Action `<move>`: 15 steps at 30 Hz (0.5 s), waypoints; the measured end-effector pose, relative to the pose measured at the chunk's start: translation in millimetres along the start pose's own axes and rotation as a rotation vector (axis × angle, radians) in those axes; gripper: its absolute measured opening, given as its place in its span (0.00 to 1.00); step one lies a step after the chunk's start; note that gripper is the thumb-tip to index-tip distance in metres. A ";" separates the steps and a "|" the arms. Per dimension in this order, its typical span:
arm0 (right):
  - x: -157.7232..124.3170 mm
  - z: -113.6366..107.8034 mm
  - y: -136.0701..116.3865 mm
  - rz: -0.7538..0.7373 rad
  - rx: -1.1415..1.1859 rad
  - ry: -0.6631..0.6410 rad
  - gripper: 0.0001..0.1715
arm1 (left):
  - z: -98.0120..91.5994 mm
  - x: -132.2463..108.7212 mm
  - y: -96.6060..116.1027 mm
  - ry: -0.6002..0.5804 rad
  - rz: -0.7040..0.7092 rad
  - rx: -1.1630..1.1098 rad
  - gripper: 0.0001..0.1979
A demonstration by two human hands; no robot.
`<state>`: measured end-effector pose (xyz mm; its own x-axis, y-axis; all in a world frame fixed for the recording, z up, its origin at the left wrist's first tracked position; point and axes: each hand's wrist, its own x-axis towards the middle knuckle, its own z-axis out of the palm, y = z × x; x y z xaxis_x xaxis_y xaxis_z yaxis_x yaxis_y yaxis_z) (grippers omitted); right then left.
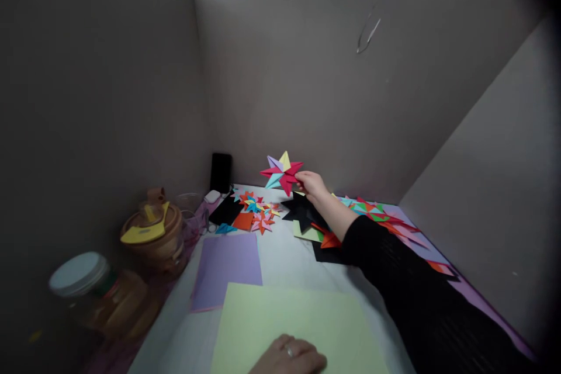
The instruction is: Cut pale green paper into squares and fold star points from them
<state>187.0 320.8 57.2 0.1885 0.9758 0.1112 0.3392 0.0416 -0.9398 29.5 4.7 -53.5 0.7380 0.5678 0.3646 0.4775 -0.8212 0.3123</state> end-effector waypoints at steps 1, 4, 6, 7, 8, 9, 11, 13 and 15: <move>-4.4 -10.9 4.1 0.013 -0.022 -0.009 0.07 | -1.0 0.7 0.5 0.012 -0.001 -0.004 0.11; -23.4 -33.8 13.7 0.006 -0.132 -0.001 0.08 | -6.2 1.8 1.7 0.041 0.031 0.003 0.12; -41.4 -35.1 13.6 -0.156 -0.379 0.033 0.15 | -12.3 2.2 2.7 0.025 0.107 0.036 0.10; -52.1 -30.6 11.5 -0.286 -0.556 0.027 0.17 | -15.8 2.4 3.3 0.008 0.144 0.056 0.09; -63.7 -22.8 8.4 -0.396 -0.709 -0.031 0.16 | -19.5 2.5 4.0 -0.009 0.173 0.076 0.09; -75.7 -12.3 4.7 -0.518 -0.800 -0.146 0.14 | -23.1 2.7 4.8 -0.020 0.187 0.093 0.09; -98.4 13.8 -2.3 -0.808 -0.877 -0.490 0.13 | -28.9 3.1 6.3 -0.026 0.193 0.118 0.10; -115.6 40.1 -7.7 -1.050 -0.900 -0.731 0.16 | -32.2 3.0 7.4 -0.024 0.199 0.138 0.10; -125.5 59.6 -12.1 -1.096 -0.924 -0.779 0.20 | -32.7 2.6 7.6 -0.015 0.201 0.152 0.09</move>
<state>104.3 210.6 35.3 -0.8885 0.4461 0.1074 0.4495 0.8932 0.0090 19.4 1.8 -21.4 0.8317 0.3920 0.3931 0.3857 -0.9173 0.0986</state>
